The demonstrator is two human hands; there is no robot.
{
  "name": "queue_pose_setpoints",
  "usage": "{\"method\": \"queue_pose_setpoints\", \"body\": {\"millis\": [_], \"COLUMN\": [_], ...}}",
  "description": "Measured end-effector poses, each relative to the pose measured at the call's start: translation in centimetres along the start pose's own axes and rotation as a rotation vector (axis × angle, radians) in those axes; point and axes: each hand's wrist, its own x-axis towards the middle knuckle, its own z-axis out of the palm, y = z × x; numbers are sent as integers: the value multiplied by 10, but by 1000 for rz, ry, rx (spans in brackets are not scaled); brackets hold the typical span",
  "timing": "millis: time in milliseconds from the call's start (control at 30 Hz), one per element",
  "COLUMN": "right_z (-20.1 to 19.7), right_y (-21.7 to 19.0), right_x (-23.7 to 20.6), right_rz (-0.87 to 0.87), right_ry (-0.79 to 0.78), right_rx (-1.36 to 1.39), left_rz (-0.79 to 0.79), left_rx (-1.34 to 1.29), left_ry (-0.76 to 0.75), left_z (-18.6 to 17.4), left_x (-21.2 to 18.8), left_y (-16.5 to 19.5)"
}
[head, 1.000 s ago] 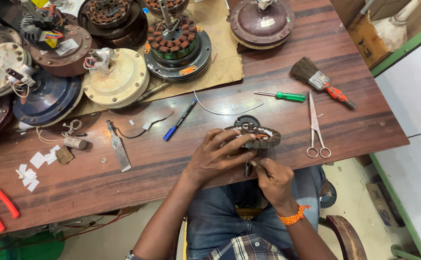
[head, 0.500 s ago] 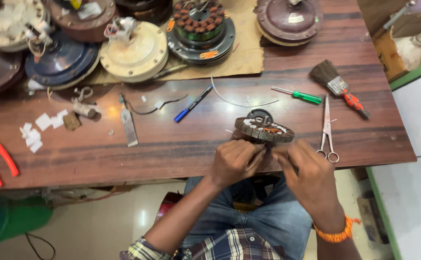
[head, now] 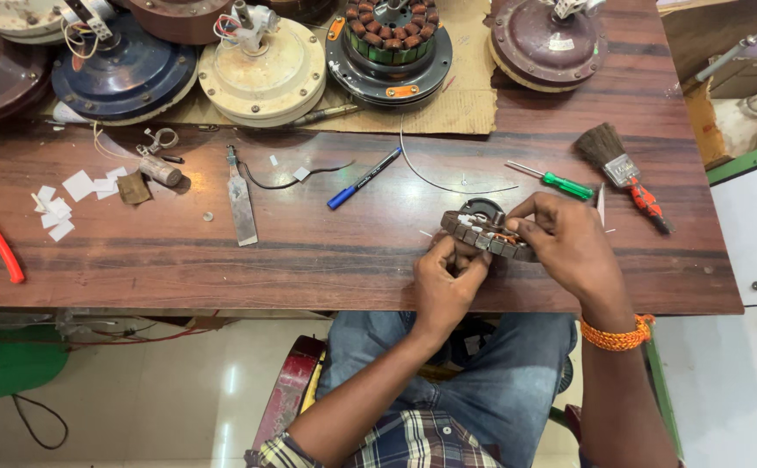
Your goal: The person sits at a workbench and rewinds a fan motor armature, pressing copper wire coils into the stator slots by hand and turning the armature to work around it. They continue fitting and seating the windings around the part throughout the clip.
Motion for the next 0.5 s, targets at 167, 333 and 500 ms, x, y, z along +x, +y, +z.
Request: {"method": "queue_pose_setpoints", "body": {"millis": [167,333,500], "right_z": [-3,-14,-40], "right_y": [34,57,52], "right_x": [10,-3,-33], "right_rz": [63,108,129], "right_ry": [-5,24,30], "right_rx": [138,343,370], "left_rz": [457,885,903], "left_rx": [447,727,707], "left_ry": [57,-271,-557], "left_z": [-1,-16,-17], "left_x": [-5,28,64], "left_y": [18,36,43]}}
